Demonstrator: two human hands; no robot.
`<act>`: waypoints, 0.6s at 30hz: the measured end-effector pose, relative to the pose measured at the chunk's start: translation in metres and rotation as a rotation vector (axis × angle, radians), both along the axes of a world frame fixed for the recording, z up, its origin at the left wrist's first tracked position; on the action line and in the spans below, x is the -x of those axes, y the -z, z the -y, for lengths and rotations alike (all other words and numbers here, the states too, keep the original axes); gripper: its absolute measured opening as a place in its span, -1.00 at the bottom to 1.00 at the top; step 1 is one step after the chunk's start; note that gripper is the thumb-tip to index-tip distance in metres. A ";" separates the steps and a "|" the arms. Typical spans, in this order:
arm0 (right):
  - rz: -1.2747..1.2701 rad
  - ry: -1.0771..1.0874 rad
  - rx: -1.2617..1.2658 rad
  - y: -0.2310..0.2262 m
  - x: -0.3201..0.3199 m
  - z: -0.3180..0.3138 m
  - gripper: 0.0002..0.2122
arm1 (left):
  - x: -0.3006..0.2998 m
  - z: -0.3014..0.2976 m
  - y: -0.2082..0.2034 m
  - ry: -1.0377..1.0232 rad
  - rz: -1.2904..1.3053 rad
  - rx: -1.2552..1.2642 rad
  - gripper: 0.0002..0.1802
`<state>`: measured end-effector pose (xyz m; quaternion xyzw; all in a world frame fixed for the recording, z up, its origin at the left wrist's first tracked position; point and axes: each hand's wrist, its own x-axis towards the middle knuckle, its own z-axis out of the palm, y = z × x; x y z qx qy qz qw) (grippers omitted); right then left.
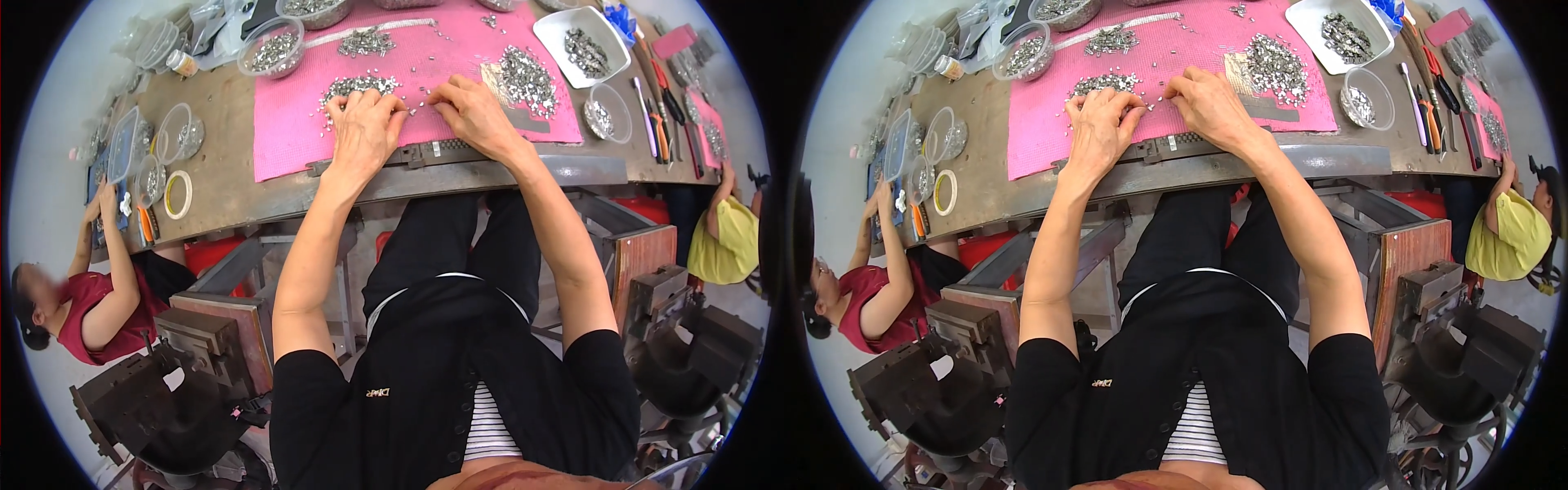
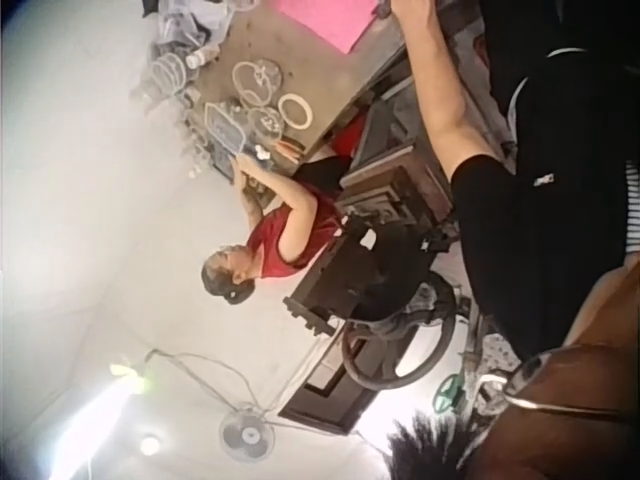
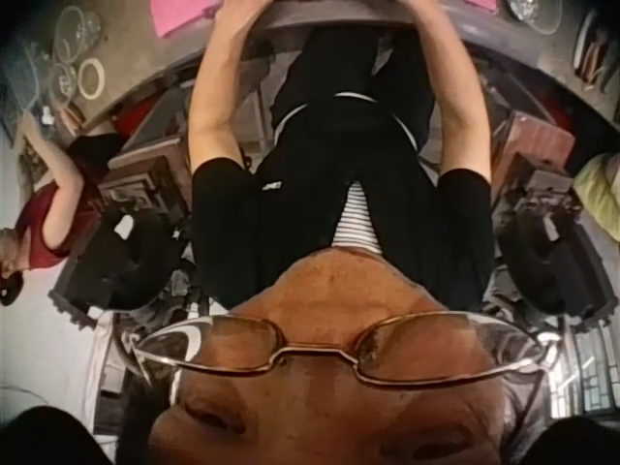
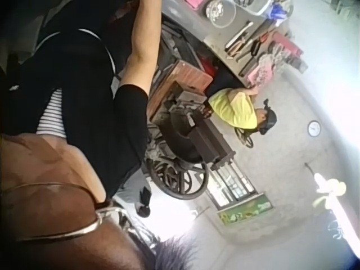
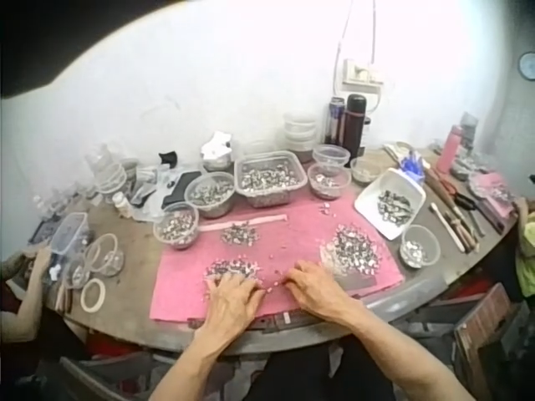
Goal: Placing small metal components into a jig and using a manual hand press to assemble them.
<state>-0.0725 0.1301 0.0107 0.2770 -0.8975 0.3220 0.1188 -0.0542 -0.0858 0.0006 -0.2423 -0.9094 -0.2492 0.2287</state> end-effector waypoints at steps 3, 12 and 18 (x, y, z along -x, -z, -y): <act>-0.077 0.004 0.014 0.005 0.000 0.000 -0.89 | 0.001 -0.001 -0.001 -0.013 0.074 0.064 -0.92; -0.175 0.053 -0.068 0.011 0.006 0.014 -0.91 | 0.004 0.002 -0.001 -0.001 0.099 0.062 -0.90; -0.211 0.035 -0.097 0.014 0.009 0.016 -0.91 | 0.006 -0.002 -0.004 0.005 0.106 0.047 -0.88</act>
